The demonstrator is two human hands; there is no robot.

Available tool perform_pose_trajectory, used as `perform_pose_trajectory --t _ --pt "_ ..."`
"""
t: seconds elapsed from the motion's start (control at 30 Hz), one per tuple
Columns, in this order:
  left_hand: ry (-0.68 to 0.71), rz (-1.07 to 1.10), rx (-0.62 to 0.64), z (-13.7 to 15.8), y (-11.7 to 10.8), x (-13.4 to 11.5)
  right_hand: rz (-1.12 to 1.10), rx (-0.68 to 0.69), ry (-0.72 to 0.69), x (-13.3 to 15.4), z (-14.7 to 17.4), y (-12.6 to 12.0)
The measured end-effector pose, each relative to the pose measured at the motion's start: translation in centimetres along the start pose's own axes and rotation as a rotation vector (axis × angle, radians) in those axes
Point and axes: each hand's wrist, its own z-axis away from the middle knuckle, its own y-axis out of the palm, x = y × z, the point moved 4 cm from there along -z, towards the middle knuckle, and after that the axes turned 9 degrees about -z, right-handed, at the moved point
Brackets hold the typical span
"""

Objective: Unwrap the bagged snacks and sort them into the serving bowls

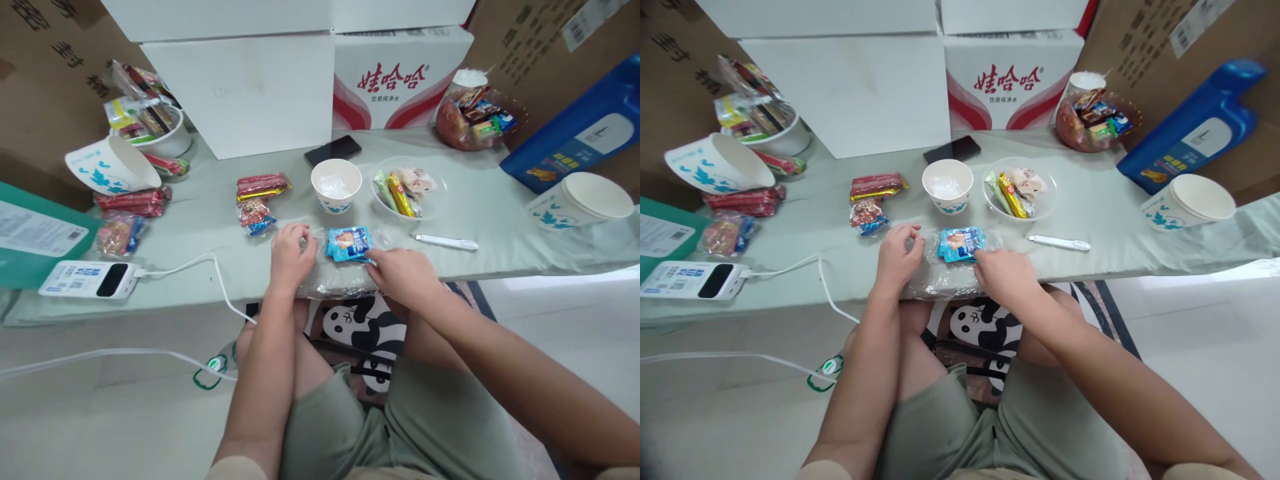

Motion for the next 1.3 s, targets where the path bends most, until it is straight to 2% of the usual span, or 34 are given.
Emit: perform_pose_trajectory --t 0.13,0.2,0.3,0.4,0.47,0.63,0.73,0.9,1.03,1.13,1.23,1.3 --pt "-0.171 0.352 0.025 -0.1 0.2 -0.2 -0.264 -0.129 -0.327 2.4 -1.5 0.7" --pt "-0.319 0.495 0.050 0.2 0.6 0.2 -0.310 -0.162 -0.391 2.8 -2.4 1.3" --pt "-0.463 0.581 0.076 0.7 1.3 0.9 -0.319 -0.134 -0.340 2.4 -3.4 2.5" --pt "-0.489 0.593 0.089 0.9 1.3 1.2 -0.315 -0.081 -0.313 1.9 -3.8 3.1" --pt "-0.532 0.628 0.141 1.0 1.2 1.2 -0.326 -0.071 -0.304 1.4 -3.9 3.2" --pt "-0.668 0.824 0.241 0.9 1.0 0.6 -0.523 -0.133 -0.400 0.2 -4.3 2.8" --pt "-0.673 0.891 0.283 0.7 1.1 0.3 -0.602 -0.171 -0.419 -0.5 -4.5 2.6" --pt "-0.589 0.888 0.297 0.6 1.4 -0.4 -0.564 -0.179 -0.286 -1.0 -5.1 2.3" --pt "-0.606 0.916 0.367 0.5 1.5 -1.1 -0.705 -0.141 -0.338 -1.7 -5.5 1.8" --pt "-0.703 0.897 0.347 0.4 1.3 -1.2 -0.803 -0.193 -0.310 -3.1 -4.4 1.3" --pt "-0.775 0.850 0.264 0.3 0.8 -1.1 -0.955 -0.280 -0.263 -4.5 -1.5 0.5" --pt "-0.787 0.823 0.259 0.2 0.7 -1.3 -1.039 -0.367 -0.206 -5.9 0.6 -0.7"
